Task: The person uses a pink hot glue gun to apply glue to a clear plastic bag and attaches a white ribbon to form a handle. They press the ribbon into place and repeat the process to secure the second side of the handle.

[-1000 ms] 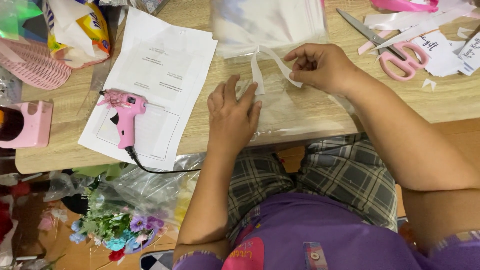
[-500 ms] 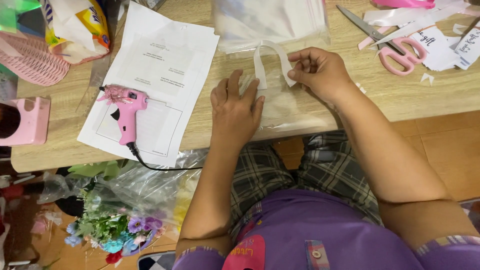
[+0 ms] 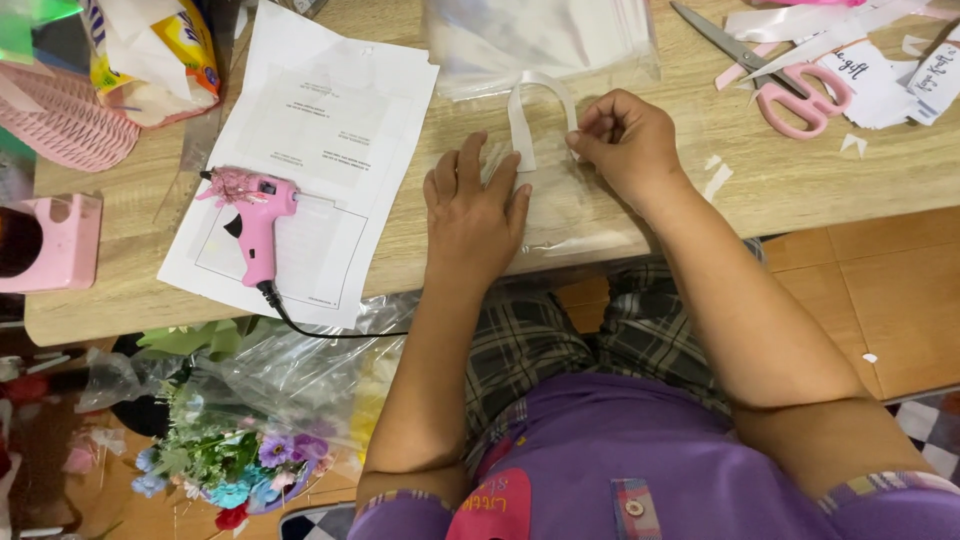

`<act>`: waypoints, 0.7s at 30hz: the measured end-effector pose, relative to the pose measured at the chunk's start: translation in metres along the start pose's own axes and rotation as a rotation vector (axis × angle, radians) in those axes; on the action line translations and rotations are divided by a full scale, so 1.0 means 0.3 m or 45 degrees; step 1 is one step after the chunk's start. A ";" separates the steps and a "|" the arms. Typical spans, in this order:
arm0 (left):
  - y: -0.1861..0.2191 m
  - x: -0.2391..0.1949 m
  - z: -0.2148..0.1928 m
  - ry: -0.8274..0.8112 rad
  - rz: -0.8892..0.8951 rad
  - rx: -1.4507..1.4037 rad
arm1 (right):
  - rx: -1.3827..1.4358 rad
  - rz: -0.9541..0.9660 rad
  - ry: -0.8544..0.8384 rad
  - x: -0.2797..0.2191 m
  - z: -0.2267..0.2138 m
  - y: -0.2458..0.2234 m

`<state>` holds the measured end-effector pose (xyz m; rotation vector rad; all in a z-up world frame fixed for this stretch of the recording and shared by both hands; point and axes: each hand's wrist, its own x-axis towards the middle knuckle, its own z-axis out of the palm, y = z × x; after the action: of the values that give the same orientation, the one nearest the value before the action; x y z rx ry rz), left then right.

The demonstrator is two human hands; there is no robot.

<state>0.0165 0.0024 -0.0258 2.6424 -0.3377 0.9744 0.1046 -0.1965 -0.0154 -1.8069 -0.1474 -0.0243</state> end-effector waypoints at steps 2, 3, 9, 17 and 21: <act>-0.002 -0.001 0.002 -0.024 -0.008 -0.002 | -0.080 -0.017 -0.004 -0.006 0.001 -0.025; -0.002 -0.002 0.003 -0.049 -0.020 -0.005 | -0.161 -0.033 -0.010 -0.010 0.001 -0.037; -0.001 -0.002 0.005 -0.041 -0.027 -0.005 | -0.449 -0.078 -0.074 -0.027 -0.055 -0.095; 0.003 0.007 -0.002 -0.011 -0.006 -0.002 | -0.065 0.121 -0.140 -0.020 -0.093 -0.108; 0.000 0.004 -0.002 -0.019 -0.010 -0.004 | -0.086 0.091 -0.152 -0.018 -0.056 -0.110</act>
<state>0.0172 0.0024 -0.0246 2.6476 -0.3318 0.9517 0.0965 -0.2057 0.0200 -1.8802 -0.1683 0.1312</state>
